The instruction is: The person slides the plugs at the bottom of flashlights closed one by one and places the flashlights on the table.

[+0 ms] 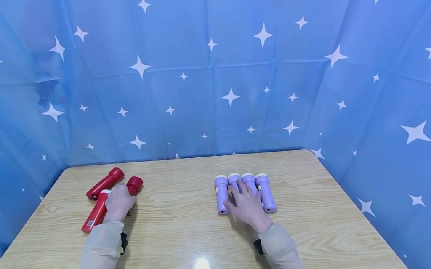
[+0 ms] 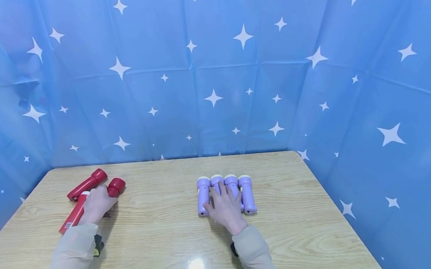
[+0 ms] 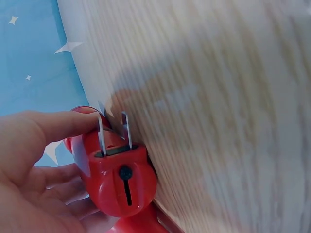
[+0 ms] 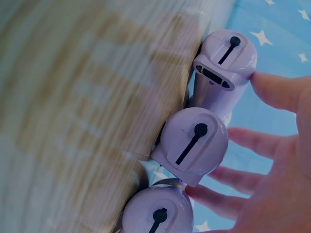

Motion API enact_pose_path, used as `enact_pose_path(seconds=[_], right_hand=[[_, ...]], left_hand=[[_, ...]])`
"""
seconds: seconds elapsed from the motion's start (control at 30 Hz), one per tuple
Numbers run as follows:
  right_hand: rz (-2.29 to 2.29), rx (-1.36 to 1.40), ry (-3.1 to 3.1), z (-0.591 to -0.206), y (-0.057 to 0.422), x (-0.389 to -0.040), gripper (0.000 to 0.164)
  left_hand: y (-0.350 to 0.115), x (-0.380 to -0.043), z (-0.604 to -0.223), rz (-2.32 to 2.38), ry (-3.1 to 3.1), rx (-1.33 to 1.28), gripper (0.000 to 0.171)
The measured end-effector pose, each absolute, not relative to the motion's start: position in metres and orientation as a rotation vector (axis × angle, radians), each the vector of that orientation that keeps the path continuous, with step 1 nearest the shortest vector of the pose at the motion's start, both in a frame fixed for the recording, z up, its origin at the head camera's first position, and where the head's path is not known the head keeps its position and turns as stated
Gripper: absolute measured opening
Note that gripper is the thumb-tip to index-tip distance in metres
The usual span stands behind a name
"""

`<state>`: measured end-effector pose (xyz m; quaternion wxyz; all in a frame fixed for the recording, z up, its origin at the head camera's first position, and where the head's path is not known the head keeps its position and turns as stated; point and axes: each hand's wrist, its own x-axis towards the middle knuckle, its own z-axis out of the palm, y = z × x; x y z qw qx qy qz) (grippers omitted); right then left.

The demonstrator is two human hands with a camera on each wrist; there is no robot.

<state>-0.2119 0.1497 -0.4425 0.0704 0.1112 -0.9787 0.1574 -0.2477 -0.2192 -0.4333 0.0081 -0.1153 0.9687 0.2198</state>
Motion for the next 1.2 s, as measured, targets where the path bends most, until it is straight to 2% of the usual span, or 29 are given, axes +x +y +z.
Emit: enact_pose_path(seconds=[0.23,0.8,1.2], right_hand=[[0.467,0.333,-2.936,-0.441,0.149,-0.212,0.051],[0.439,0.316,-2.942,-0.438,0.147,-0.207,0.054],[0.44,0.37,-2.897,-0.435,0.145,-0.204,0.054]], left_hand=[[-0.219,-0.248,-0.434,0.708,3.054,-0.349,0.031],[-0.197,-0.241,-0.433,0.802,3.197,-0.302,0.036],[-0.167,-0.236,-0.432,0.869,3.238,-0.298,0.055]])
